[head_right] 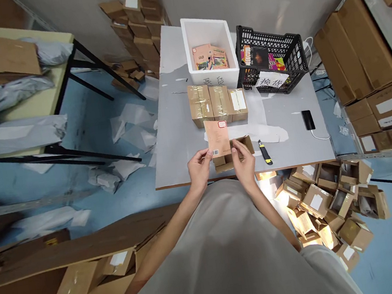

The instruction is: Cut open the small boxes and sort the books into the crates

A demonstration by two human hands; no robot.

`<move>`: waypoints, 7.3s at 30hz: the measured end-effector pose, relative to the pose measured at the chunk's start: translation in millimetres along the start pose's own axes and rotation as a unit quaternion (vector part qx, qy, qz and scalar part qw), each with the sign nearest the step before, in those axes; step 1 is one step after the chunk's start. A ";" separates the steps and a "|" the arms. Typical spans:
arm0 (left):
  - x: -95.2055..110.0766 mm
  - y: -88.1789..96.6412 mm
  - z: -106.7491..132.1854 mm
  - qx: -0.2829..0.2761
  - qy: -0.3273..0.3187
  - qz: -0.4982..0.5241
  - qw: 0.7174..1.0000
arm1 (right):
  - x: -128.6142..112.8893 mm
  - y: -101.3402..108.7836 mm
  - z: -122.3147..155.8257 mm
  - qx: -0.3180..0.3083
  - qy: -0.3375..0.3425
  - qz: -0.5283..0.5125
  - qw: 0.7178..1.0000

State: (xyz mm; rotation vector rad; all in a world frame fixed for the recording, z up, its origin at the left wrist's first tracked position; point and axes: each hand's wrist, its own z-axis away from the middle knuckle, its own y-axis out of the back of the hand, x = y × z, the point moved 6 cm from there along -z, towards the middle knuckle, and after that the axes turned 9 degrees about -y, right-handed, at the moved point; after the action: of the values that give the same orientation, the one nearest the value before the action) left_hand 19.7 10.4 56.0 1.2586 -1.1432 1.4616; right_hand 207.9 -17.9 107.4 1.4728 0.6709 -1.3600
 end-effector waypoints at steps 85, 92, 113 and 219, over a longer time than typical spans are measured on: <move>-26.7 -124.9 44.0 -0.156 -0.017 0.102 0.982 | 40.0 61.3 -26.9 0.018 -0.089 0.026 0.996; -69.6 -117.1 21.2 -0.083 0.063 0.124 0.987 | 57.4 79.1 -45.0 0.023 -0.132 -0.012 0.991; -28.1 -74.0 5.7 0.043 0.037 0.083 0.995 | 31.6 15.6 -55.0 -0.085 -0.062 -0.037 0.994; 56.0 -68.1 -13.1 -0.176 -0.185 -0.168 0.952 | 78.2 22.7 -101.0 -0.258 -0.148 -0.171 0.939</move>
State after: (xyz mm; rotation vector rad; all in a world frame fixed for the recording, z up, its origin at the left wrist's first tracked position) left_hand 77.3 39.5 117.5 1.4178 -1.2870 0.7495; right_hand 286.4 48.5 28.3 0.7368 1.0251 -1.4795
